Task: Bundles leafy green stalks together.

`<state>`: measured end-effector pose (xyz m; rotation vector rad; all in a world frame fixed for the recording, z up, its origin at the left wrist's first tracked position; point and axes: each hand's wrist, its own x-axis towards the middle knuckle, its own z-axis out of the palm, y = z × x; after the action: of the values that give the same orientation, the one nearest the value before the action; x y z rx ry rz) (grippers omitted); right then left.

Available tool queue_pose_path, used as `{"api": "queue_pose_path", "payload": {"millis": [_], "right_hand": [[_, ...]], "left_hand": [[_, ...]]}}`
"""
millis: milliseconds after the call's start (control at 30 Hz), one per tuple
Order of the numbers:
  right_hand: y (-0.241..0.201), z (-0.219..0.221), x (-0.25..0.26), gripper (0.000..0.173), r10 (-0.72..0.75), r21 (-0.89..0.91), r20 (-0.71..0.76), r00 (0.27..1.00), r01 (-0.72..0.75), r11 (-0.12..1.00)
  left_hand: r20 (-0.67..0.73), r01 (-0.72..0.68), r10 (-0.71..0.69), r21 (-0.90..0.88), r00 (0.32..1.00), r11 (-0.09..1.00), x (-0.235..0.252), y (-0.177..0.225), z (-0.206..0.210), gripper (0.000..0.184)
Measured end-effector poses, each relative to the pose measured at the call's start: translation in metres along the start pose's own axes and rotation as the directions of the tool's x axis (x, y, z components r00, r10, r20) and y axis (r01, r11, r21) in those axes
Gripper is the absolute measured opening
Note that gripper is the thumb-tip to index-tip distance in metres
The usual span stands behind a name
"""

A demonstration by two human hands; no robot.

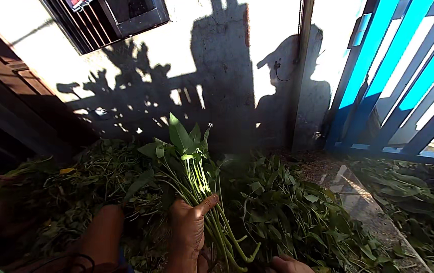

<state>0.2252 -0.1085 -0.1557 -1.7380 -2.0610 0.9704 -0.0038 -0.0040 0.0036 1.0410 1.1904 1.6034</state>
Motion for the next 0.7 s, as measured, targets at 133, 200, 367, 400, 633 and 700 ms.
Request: {"api": "queue_pose_path", "payload": {"millis": [133,200,367,400,633,700], "right_hand": [[-0.055,-0.021,0.02,0.047,-0.303,0.446,-0.473,0.827,0.522,0.727],[-0.073,-0.021,0.027,0.042,-0.316,0.532,-0.512,0.799,0.583,0.614],[-0.085,-0.034,0.023,0.03,-0.324,0.879,-0.219,0.92,0.33,0.343],[-0.083,-0.036,0.023,0.035,-0.338,0.92,-0.163,0.927,0.267,0.288],[-0.077,-0.031,0.032,0.031,-0.235,0.96,-0.183,0.955,0.225,0.165],[-0.071,-0.031,0.036,0.018,-0.264,0.939,-0.185,0.947,0.25,0.236]], "left_hand": [[0.146,0.13,-0.117,-0.087,0.982,0.988,-0.008,-0.003,0.011,0.047],[0.202,0.18,-0.157,-0.097,0.967,0.979,-0.011,-0.005,0.015,0.05],[0.226,0.204,-0.181,-0.08,0.957,0.976,-0.012,-0.005,0.016,0.053],[0.22,0.209,-0.187,-0.078,0.957,0.975,-0.013,-0.005,0.016,0.051],[0.166,0.166,-0.161,-0.014,0.973,0.986,-0.01,-0.005,0.018,0.05],[0.138,0.141,-0.14,-0.001,0.98,0.99,-0.01,-0.007,0.018,0.05]]}}
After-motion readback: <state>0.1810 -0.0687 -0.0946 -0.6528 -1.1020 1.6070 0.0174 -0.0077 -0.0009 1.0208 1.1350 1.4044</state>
